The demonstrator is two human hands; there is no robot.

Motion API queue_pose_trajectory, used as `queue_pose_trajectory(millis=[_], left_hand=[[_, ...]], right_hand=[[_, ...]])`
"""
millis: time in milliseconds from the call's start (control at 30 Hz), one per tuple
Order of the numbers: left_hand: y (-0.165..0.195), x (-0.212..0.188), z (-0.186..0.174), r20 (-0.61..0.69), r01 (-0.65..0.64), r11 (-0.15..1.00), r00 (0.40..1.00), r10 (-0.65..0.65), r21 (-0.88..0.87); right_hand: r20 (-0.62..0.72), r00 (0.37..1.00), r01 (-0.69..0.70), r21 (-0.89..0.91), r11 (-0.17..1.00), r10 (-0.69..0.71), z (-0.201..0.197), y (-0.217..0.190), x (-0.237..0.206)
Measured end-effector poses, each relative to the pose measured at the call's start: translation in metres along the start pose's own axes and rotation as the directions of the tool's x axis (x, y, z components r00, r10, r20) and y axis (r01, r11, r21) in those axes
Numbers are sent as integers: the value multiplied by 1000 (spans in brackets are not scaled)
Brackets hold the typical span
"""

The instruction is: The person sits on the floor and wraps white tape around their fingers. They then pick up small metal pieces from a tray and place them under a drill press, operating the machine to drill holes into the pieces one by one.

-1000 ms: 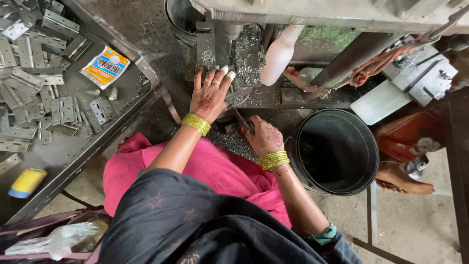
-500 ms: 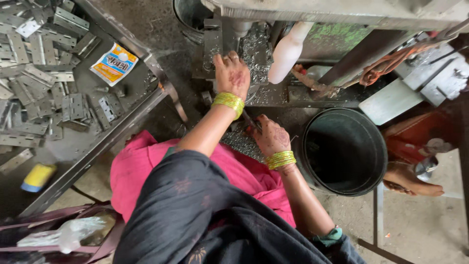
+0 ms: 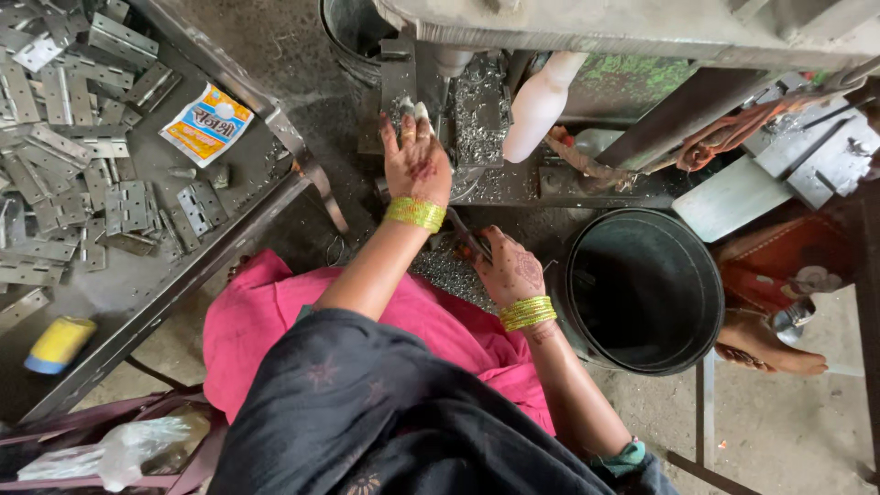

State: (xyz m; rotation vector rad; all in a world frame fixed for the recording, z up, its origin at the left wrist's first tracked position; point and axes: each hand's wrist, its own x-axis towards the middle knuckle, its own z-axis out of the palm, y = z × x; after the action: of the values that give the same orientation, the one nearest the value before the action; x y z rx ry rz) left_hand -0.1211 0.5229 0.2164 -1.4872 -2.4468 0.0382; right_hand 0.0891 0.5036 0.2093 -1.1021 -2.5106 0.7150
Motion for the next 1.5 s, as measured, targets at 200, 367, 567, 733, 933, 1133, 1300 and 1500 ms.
queue_pose_trajectory(millis=[200,367,567,733,933,1133,1300,1500], left_hand=[[-5,12,6,-60,15,998,998,-18,-54],[-11,19,22,-145,2,983,989,-29,-181],[-9,24,43,-97,77,984,993,-62,162],[-9,50,38,21,-22,992,1000,20,124],[-9,26,24,-62,-7,998,998,4,-58],[-8,49,26,27,36,998,999,-37,47],[-9,67,30,-67,63,993,995,-69,-97],[-20,53,32,-109,20,990,993,-36,-139]], right_hand=[[61,998,15,-25,1000,-13,18,26,4],[179,961,-200,-70,977,209,76,67,-13],[95,980,-176,-25,984,177,109,88,-32],[146,982,-96,-173,980,122,88,95,-15],[119,956,-254,-123,959,268,114,80,-32],[184,973,-108,-174,979,140,86,90,-10],[46,986,-154,-146,977,162,103,82,-24],[10,993,-116,-88,989,118,103,85,-27]])
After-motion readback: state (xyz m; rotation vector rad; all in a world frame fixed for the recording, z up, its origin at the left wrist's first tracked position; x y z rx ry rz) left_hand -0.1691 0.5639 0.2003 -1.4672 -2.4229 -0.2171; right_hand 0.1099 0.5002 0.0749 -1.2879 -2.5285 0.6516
